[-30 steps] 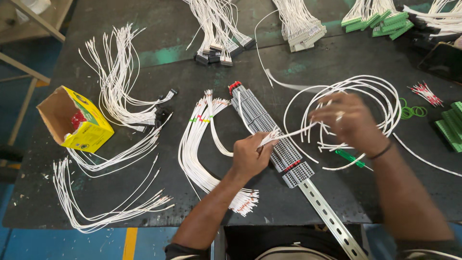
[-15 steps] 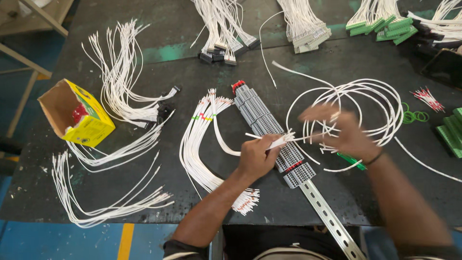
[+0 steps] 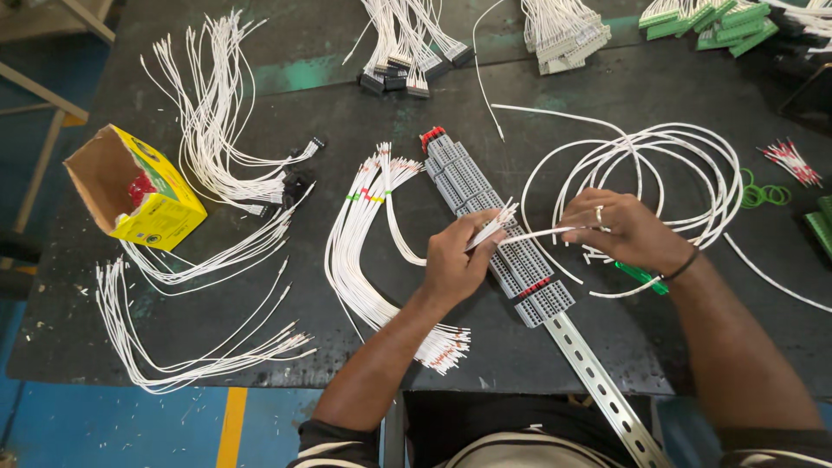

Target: The person picks white insulated wires one at a time and inserts their stripped ends into terminal blocks mounted on a DIN rail at the workbench, building a wire harness. They gather and arrange bundles of wires on the table between insertions.

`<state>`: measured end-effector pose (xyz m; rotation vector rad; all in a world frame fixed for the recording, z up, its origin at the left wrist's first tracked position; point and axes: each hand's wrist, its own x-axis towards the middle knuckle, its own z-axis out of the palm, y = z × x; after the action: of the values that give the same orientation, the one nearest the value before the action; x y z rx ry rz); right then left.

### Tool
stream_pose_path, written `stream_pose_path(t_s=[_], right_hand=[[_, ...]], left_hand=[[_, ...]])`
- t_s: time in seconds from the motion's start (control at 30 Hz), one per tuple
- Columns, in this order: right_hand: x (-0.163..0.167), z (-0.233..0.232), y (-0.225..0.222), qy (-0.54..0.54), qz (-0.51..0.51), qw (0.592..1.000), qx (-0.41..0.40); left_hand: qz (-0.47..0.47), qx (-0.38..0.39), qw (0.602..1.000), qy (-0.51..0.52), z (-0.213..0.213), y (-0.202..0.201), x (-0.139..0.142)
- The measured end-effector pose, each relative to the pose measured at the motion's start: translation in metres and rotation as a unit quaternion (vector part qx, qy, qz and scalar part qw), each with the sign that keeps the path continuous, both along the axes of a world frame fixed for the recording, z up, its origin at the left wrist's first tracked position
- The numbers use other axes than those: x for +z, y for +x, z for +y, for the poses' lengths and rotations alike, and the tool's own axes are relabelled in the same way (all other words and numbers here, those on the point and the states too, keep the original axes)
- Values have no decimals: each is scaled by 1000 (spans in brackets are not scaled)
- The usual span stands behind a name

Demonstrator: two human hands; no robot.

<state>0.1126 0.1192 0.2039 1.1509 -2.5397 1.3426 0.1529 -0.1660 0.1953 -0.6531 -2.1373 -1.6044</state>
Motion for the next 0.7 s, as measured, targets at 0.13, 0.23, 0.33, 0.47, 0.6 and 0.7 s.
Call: stream_pose_path(t_s=[0.13,0.23,0.33,0.47,0.6,0.7], right_hand=[[-1,0,1,-17,-45,999,-16],[-3,4,-1,-15,-57,998,-20],[-3,5,-2,-20,-61,998,-15],[14,-4,3,-7,-33,999,1],[41,-26,24,2,46,997,-65],[48,-53,41,24,62,995,-80]], left_hand=[[15,-9,999,-30,-3,-1,1],[-7,-7,999,-49,-3,-2,0],[12,5,999,-51,-2,-3,-2],[34,15,998,-49,-2,-4,-3],[-24,-9,999,-35,0,0,-2],[-16,-25,999,-22,0,2,-3]])
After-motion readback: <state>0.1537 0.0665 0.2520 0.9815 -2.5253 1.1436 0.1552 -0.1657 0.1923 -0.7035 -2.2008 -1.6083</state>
